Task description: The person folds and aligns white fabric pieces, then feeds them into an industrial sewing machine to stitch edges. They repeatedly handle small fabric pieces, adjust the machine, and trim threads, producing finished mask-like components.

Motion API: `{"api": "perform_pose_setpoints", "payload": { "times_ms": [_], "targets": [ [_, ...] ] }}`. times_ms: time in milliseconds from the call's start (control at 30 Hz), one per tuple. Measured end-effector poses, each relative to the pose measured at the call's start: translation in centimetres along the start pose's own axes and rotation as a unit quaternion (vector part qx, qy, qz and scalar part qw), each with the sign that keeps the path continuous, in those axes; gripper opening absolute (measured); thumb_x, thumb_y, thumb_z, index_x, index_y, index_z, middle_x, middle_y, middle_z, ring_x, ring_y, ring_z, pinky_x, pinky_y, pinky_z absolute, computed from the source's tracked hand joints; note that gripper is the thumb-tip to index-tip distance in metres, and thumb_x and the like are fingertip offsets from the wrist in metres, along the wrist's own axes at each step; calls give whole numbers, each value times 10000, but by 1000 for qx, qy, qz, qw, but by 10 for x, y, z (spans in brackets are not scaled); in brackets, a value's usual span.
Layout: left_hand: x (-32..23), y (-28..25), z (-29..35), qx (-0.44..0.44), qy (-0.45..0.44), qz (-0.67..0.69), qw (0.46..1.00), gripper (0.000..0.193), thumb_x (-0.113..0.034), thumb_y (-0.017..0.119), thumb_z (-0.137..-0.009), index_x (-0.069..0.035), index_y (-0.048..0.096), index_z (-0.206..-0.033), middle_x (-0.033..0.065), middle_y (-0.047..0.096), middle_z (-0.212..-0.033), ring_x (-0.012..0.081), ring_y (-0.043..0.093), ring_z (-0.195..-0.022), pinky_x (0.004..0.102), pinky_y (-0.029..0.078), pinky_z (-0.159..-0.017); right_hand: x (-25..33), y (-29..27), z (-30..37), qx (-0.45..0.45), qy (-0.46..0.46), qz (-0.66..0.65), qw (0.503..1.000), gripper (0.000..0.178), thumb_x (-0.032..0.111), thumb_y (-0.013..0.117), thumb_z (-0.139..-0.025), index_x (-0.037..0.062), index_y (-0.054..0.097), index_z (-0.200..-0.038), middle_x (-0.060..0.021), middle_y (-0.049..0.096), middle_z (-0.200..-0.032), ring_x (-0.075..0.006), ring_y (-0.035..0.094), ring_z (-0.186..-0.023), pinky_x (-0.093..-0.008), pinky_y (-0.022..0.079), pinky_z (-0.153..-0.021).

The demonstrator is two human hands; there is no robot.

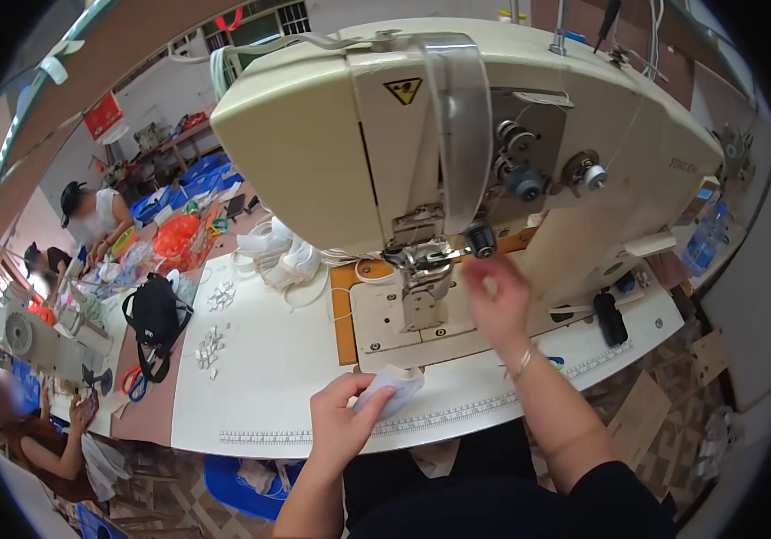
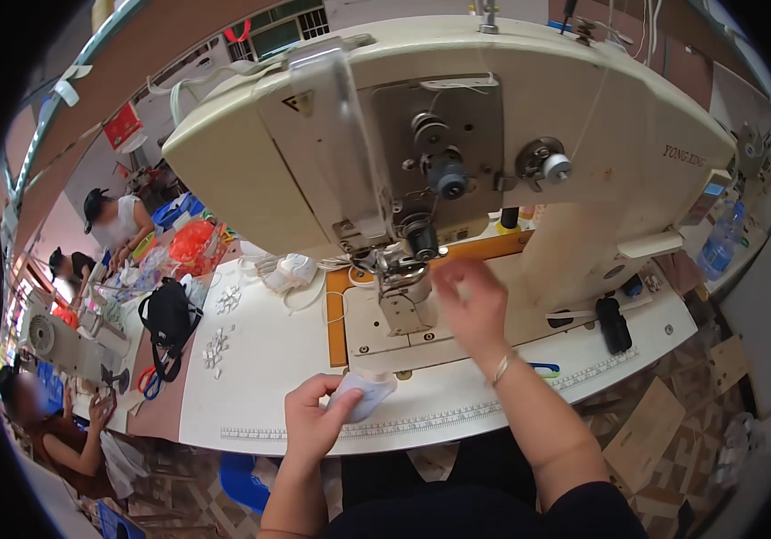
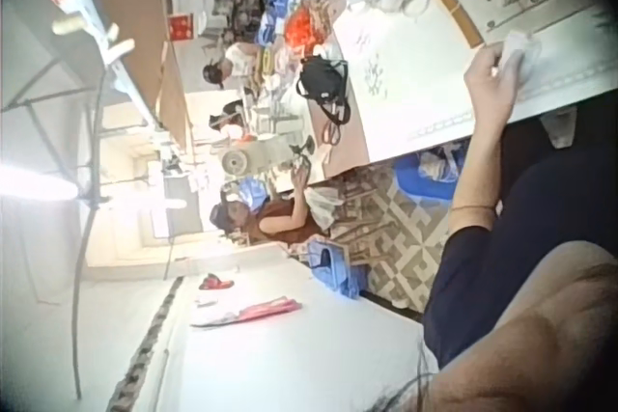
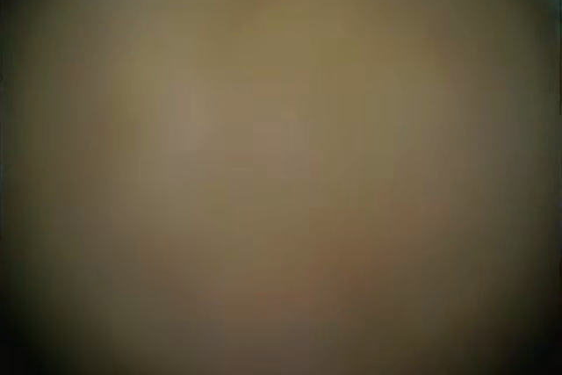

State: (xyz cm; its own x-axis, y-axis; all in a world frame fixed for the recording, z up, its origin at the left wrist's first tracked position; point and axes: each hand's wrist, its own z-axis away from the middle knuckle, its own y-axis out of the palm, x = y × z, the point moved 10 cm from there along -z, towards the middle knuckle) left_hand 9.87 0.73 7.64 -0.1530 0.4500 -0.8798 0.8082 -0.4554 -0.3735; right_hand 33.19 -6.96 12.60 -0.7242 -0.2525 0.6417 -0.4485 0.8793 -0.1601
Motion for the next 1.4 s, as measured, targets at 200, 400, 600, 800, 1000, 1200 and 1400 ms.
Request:
{"api": "perform_pose_setpoints", "payload": {
  "times_ms": [200, 400, 600, 800, 1000, 1200, 1400],
  "targets": [
    [58, 46, 5, 125, -191, 266, 937, 155, -113, 645, -800, 12, 605, -883, 51, 630, -794, 92, 576, -682, 222, 472, -623, -21, 13, -52, 49, 37, -68, 996, 236, 63, 648, -748, 35, 549, -960, -37, 580, -880, -142, 557, -762, -247, 445, -685],
    [139, 84, 22, 81, -313, 507, 799, 217, -187, 517, -887, 9, 541, -976, 111, 608, -916, 156, 588, -723, 297, 512, -660, -39, 9, -51, 6, 86, -218, 972, 328, 31, 637, -752, 32, 506, -1052, -18, 545, -1010, -94, 515, -899, -240, 422, -776],
    [136, 83, 19, 98, -276, 595, 748, 245, -229, 486, -903, -4, 541, -979, 109, 605, -918, 173, 582, -699, 345, 520, -652, -41, 8, -50, -28, 97, -406, 908, 297, -25, 579, -729, 31, 534, -1017, -9, 563, -978, -78, 526, -853, -234, 423, -758],
    [128, 85, 19, 115, -270, 576, 763, 236, -225, 489, -906, 3, 535, -949, 97, 604, -874, 156, 595, -698, 278, 521, -627, -56, 22, -31, 114, 220, -8, 969, 170, 68, 624, -749, 22, 511, -867, -19, 559, -809, -74, 511, -667, -238, 404, -584],
    [118, 83, 19, 99, -283, 569, 766, 241, -218, 492, -907, 14, 537, -951, 82, 605, -869, 135, 597, -731, 255, 511, -663, -16, 5, -29, -74, 38, -304, 949, 162, 66, 657, -763, 20, 502, -762, 12, 543, -720, -56, 494, -598, -225, 391, -537],
    [132, 86, 19, 116, -269, 570, 768, 213, -218, 473, -912, -17, 532, -949, 88, 596, -943, 155, 583, -740, 322, 529, -666, -49, 34, -34, 23, 108, -82, 990, 122, 49, 635, -772, -8, 547, -834, -48, 595, -806, -124, 582, -650, -289, 470, -601],
    [127, 84, 22, 79, -277, 573, 768, 218, -219, 476, -911, -14, 532, -959, 104, 597, -951, 162, 586, -722, 316, 527, -664, -37, 21, -46, -82, 4, 139, 987, 214, 123, 655, -736, -50, 562, -822, -124, 606, -753, -230, 596, -668, -333, 462, -621]
  ]
}}
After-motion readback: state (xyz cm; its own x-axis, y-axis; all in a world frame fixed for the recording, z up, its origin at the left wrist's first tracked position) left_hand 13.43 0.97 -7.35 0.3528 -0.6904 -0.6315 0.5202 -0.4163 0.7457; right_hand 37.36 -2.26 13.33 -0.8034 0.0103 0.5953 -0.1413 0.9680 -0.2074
